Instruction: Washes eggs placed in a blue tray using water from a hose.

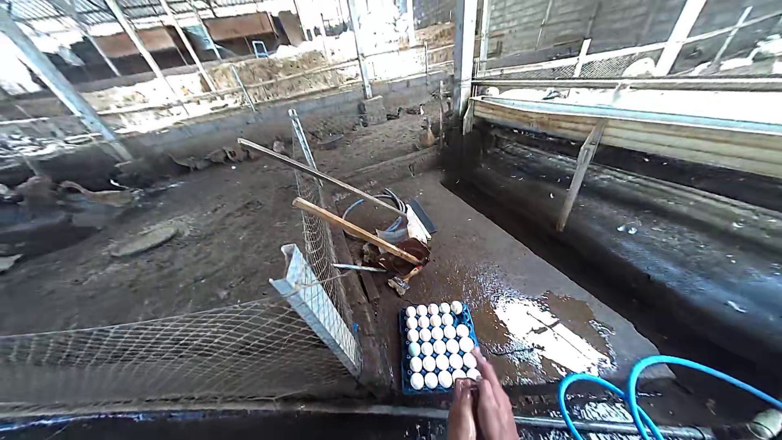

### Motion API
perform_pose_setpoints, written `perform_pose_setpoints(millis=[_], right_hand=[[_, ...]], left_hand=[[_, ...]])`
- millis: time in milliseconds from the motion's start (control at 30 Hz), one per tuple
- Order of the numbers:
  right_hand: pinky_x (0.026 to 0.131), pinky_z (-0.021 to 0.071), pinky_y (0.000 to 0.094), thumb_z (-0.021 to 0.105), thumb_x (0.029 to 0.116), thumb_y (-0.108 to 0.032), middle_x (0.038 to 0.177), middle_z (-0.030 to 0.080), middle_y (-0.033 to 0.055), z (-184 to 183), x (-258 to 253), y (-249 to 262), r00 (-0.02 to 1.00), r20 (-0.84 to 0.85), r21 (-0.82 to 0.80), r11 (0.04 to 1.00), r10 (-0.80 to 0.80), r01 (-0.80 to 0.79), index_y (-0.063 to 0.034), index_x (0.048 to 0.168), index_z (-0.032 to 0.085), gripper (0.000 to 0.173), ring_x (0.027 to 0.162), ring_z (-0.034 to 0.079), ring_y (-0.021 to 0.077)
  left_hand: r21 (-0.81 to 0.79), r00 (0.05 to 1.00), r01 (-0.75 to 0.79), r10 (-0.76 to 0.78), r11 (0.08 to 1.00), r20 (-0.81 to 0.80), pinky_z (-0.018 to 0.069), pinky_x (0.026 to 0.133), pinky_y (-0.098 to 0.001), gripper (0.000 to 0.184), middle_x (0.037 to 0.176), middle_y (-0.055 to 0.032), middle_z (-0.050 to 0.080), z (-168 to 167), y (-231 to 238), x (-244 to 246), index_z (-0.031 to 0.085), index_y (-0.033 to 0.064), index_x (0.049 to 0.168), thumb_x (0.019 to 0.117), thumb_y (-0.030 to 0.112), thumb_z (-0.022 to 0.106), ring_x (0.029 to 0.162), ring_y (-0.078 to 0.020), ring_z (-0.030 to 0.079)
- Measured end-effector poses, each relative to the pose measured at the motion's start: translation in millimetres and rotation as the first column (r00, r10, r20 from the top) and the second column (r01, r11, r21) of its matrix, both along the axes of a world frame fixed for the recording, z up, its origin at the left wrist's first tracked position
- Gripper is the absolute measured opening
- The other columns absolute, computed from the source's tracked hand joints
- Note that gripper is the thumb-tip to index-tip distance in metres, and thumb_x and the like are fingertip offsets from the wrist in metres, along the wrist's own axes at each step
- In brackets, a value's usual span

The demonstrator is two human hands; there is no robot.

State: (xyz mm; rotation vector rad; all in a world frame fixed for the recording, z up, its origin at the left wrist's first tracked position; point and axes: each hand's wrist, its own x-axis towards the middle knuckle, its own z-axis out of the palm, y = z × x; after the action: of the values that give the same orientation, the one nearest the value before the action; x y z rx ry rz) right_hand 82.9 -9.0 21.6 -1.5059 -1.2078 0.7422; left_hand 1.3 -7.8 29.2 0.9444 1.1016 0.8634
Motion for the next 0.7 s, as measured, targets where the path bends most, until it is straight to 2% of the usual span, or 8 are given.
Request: perform_pose_setpoints(millis=[100,167,233,300,433,567,600,700], right_hand=[[0.110,0.0407,0.0553,0.042,0.0998,-0.009,0.156,0.039,0.0281,9,13,19,0.902,-0.349,-0.293,0.944,-0.254,0.152,-0.0037,0.159,0.028,0.061,0.138,0.047,0.0375],[0.098,0.0461,0.0601,0.046,0.1011,-0.014,0.139,0.051,0.0332,12,9,17,0.880,-0.336,-0.421,0.890,-0.335,0.178,-0.0037,0.157,0.030,0.060,0.122,0.056,0.0421],[0.102,0.0465,0.0591,0.040,0.1032,-0.019,0.135,0.055,0.0329,11,-1,5,0.924,-0.310,-0.419,0.904,-0.224,0.079,0.0018,0.153,0.034,0.055,0.123,0.058,0.0417],[0.107,0.0438,0.0578,0.036,0.1063,-0.024,0.135,0.057,0.0302,6,-5,-2,0.951,-0.293,-0.404,0.914,-0.098,-0.030,0.0061,0.143,0.048,0.049,0.127,0.056,0.0398],[0.089,0.0521,0.0509,0.041,0.1069,-0.021,0.104,0.068,0.0215,-6,-1,6,0.940,-0.304,-0.390,0.920,-0.156,0.026,0.0049,0.118,0.065,0.038,0.098,0.065,0.0293],[0.067,0.0496,0.0415,0.040,0.1070,-0.013,0.091,0.061,0.0156,-15,6,12,0.896,-0.354,-0.435,0.895,-0.269,0.097,0.0052,0.127,0.059,0.033,0.073,0.057,0.0199],[0.071,0.0512,0.0439,0.043,0.1062,-0.012,0.097,0.065,0.0194,-17,6,11,0.895,-0.350,-0.437,0.893,-0.277,0.106,0.0058,0.129,0.057,0.033,0.078,0.061,0.0227],[0.099,0.0506,0.0509,0.045,0.1040,-0.013,0.124,0.065,0.0260,-19,0,7,0.952,-0.276,-0.318,0.947,-0.131,0.039,0.0074,0.134,0.055,0.037,0.114,0.064,0.0326]], left_hand=[[0.002,0.999,-0.026,0.026,1.000,-0.038,0.0458,0.053,-0.0267,0.031,0.094,-0.0088,0.055,-7,3,8,0.047,0.0001,0.126,0.1101,0.023,0.032,0.061,-0.0090,0.051],[0.030,0.998,-0.051,0.053,0.998,-0.041,0.0511,0.073,-0.0345,0.037,0.110,-0.0163,0.058,-8,1,13,0.046,-0.0043,0.133,0.1109,0.021,0.031,0.083,-0.0158,0.057],[0.121,0.993,-0.103,0.109,0.987,-0.041,0.0480,0.099,-0.0406,0.042,0.128,-0.0230,0.056,-17,4,15,0.047,-0.0089,0.135,0.1101,0.019,0.027,0.112,-0.0226,0.058],[0.198,0.988,-0.131,0.144,0.971,-0.053,0.0427,0.107,-0.0408,0.046,0.135,-0.0251,0.054,-26,9,12,0.049,-0.0105,0.135,0.1093,0.020,0.025,0.123,-0.0246,0.054],[0.213,0.981,-0.151,0.172,0.965,-0.085,0.0453,0.106,-0.0457,0.044,0.132,-0.0270,0.057,-24,9,7,0.049,-0.0098,0.138,0.1094,0.020,0.033,0.120,-0.0288,0.058],[0.201,0.971,-0.173,0.201,0.964,-0.127,0.0529,0.086,-0.0455,0.042,0.121,-0.0276,0.060,-35,9,5,0.045,-0.0085,0.142,0.1086,0.017,0.039,0.098,-0.0278,0.063],[0.179,0.968,-0.175,0.202,0.968,-0.147,0.0540,0.080,-0.0451,0.042,0.116,-0.0273,0.060,-39,9,6,0.044,-0.0081,0.142,0.1086,0.018,0.040,0.091,-0.0274,0.063],[0.066,0.990,-0.088,0.095,0.994,-0.103,0.0480,0.099,-0.0467,0.044,0.131,-0.0291,0.055,-35,12,2,0.042,-0.0095,0.142,0.1108,0.021,0.033,0.115,-0.0309,0.058]])
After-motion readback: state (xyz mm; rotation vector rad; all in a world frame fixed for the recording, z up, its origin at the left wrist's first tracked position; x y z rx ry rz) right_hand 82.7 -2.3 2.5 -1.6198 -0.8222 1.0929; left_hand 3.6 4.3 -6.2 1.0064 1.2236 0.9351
